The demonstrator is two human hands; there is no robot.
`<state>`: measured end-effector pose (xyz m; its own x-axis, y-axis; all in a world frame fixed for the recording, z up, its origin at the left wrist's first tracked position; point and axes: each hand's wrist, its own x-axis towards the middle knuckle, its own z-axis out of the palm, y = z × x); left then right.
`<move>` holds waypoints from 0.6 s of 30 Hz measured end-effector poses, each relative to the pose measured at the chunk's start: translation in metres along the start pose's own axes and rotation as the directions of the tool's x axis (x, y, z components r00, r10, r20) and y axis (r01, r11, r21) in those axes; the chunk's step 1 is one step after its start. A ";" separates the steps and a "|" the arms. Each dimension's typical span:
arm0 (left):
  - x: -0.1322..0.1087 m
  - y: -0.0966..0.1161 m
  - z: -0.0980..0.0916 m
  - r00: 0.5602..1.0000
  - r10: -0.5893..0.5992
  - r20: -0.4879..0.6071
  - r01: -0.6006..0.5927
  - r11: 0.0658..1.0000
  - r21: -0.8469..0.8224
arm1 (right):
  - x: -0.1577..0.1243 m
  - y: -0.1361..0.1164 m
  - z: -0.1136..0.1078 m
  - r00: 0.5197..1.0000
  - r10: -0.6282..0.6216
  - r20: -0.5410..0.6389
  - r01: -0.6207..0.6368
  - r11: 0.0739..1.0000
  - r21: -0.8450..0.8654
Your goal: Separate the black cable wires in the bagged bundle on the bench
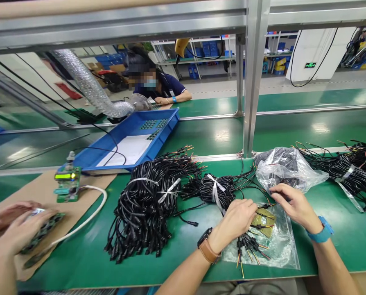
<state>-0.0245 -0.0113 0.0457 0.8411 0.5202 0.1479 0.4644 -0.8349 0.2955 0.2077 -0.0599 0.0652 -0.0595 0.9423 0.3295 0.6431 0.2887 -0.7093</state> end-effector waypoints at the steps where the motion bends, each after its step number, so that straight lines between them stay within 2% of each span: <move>1: 0.000 0.000 0.001 1.000 -0.003 -0.004 0.003 1.000 0.004 | 0.000 -0.001 0.000 0.998 0.013 0.066 -0.015 1.000 0.027; 4: -0.001 -0.001 0.003 1.000 -0.009 -0.023 0.009 0.999 0.030 | -0.002 -0.005 0.000 0.964 0.086 0.253 -0.114 0.989 0.096; 7: -0.001 -0.001 0.006 0.999 -0.007 -0.039 0.008 0.999 0.039 | -0.003 -0.008 0.001 0.929 0.107 0.355 -0.154 0.982 0.106; 18: 0.001 0.002 0.012 0.998 -0.053 -0.020 0.054 0.998 0.037 | -0.002 -0.011 0.004 0.919 0.080 0.387 -0.084 0.996 -0.005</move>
<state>-0.0194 -0.0141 0.0352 0.8096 0.5671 0.1512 0.5186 -0.8119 0.2681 0.1973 -0.0639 0.0701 -0.2986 0.9544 0.0053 0.6497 0.2073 -0.7314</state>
